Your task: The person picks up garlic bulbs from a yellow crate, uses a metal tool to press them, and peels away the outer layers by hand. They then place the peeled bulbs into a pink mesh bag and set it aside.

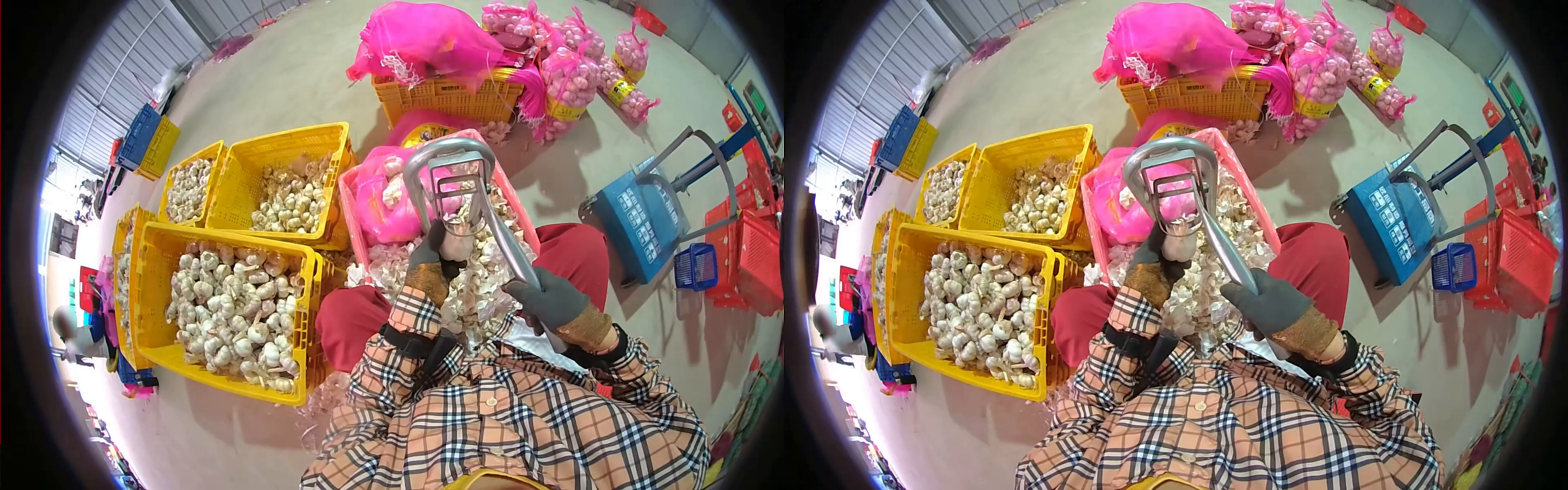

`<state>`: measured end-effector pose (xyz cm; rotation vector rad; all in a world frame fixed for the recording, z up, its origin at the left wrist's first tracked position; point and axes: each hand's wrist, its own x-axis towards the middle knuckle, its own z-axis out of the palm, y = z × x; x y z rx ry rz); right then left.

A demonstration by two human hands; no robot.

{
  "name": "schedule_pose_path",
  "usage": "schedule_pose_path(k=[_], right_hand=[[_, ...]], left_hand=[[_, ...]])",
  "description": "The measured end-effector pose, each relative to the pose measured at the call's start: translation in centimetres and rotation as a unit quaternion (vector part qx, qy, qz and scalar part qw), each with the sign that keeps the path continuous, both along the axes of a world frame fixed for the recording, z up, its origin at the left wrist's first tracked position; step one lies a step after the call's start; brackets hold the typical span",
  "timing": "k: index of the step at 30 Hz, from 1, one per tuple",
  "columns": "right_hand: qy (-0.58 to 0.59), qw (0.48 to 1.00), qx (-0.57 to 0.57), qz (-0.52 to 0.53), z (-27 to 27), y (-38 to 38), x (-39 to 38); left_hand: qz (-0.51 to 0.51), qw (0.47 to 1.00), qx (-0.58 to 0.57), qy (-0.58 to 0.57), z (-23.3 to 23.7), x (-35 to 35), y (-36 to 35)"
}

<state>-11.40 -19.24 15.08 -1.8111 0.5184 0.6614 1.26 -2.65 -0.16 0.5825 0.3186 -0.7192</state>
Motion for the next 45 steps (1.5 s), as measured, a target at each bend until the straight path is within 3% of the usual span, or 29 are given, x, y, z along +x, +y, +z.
schedule_pose_path(k=[2,4,7,8,11,12,13,15,16,21,24,26,28,29,31,32,33,34,35,36,39,41,43,44,45], right_hand=[[-0.014,0.999,-0.031,0.004,-1.3,0.1,-0.6],[-0.171,0.963,-0.204,0.031,-5.3,0.3,-1.1],[-0.220,0.951,-0.218,0.002,-9.3,0.7,0.3],[-0.248,0.941,-0.231,0.007,-10.9,0.3,0.4],[-0.225,0.948,-0.225,0.006,-11.6,0.0,1.1],[-0.197,0.954,-0.228,0.007,-11.1,0.1,1.8],[-0.200,0.953,-0.229,0.003,-11.3,0.1,1.7],[-0.224,0.947,-0.229,0.005,-12.5,0.0,2.6],[-0.225,0.955,-0.194,-0.003,-13.4,-0.3,2.8],[-0.186,0.964,-0.188,-0.020,-11.4,-0.1,1.2],[-0.171,0.970,-0.169,-0.023,-8.3,0.3,0.3],[-0.161,0.971,-0.176,-0.014,-7.4,0.6,-0.1],[-0.391,0.873,-0.291,0.012,-8.1,0.6,-0.7],[-0.387,0.876,-0.288,0.015,-7.6,0.9,-1.2],[-0.496,0.802,-0.331,0.033,-5.8,1.9,-2.4],[-0.521,0.814,-0.254,0.028,-6.9,2.3,-2.5],[-0.515,0.819,-0.253,0.026,-7.6,3.3,-2.3],[-0.420,0.901,-0.100,-0.038,-8.1,4.6,-1.8],[-0.311,0.943,0.057,-0.102,-8.5,5.1,-1.2],[-0.213,0.970,0.069,-0.095,-8.9,4.8,-0.5],[-0.209,0.976,0.034,-0.047,-7.9,4.4,-0.2],[-0.232,0.972,0.025,-0.040,-10.2,4.2,-0.1],[-0.101,0.980,0.156,-0.076,-10.5,3.7,0.1],[-0.106,0.959,0.233,-0.124,-11.4,3.8,0.2],[-0.105,0.959,0.233,-0.125,-12.1,3.8,0.3]], left_hand=[[0.029,0.999,0.019,-0.001,1.6,-0.6,-0.4],[0.006,0.998,-0.013,0.058,2.1,-0.2,-0.1],[-0.024,0.994,-0.074,0.082,2.4,0.1,0.3],[0.045,0.996,-0.073,0.019,1.9,-0.1,-0.6],[0.009,1.000,-0.025,0.009,2.3,0.0,-0.6],[0.033,0.996,0.021,-0.086,2.6,-0.9,-0.9],[0.029,0.995,0.020,-0.090,2.8,-1.0,-0.9],[0.028,0.998,-0.018,0.047,2.7,-0.1,-0.8],[0.023,0.999,-0.020,0.007,1.6,0.0,-0.8],[0.038,0.999,0.008,0.028,2.3,-1.7,0.1],[-0.074,0.997,-0.028,-0.013,1.2,-1.8,1.3],[-0.042,0.999,-0.023,0.004,1.0,-2.4,1.5],[-0.009,0.999,-0.017,0.025,0.9,-3.6,1.7],[0.033,0.999,0.000,0.010,0.8,-4.5,1.6],[0.117,0.992,0.038,-0.018,0.5,-6.6,1.9],[0.066,0.995,0.041,-0.070,0.3,-7.4,2.7],[0.062,0.995,0.044,-0.064,1.2,-8.3,2.4],[0.054,0.993,0.057,-0.084,2.1,-9.4,2.0],[0.046,0.991,0.068,-0.107,2.6,-10.3,1.6],[0.013,0.989,0.099,-0.105,2.4,-10.7,1.9],[-0.005,0.986,0.116,-0.121,3.1,-11.2,2.9],[-0.012,0.990,0.133,-0.051,2.7,-10.9,4.1],[0.019,0.998,-0.028,-0.059,1.8,-10.8,4.5],[0.038,0.995,-0.088,-0.020,1.1,-10.6,4.6],[0.037,0.995,-0.088,-0.020,0.5,-10.8,4.8]])
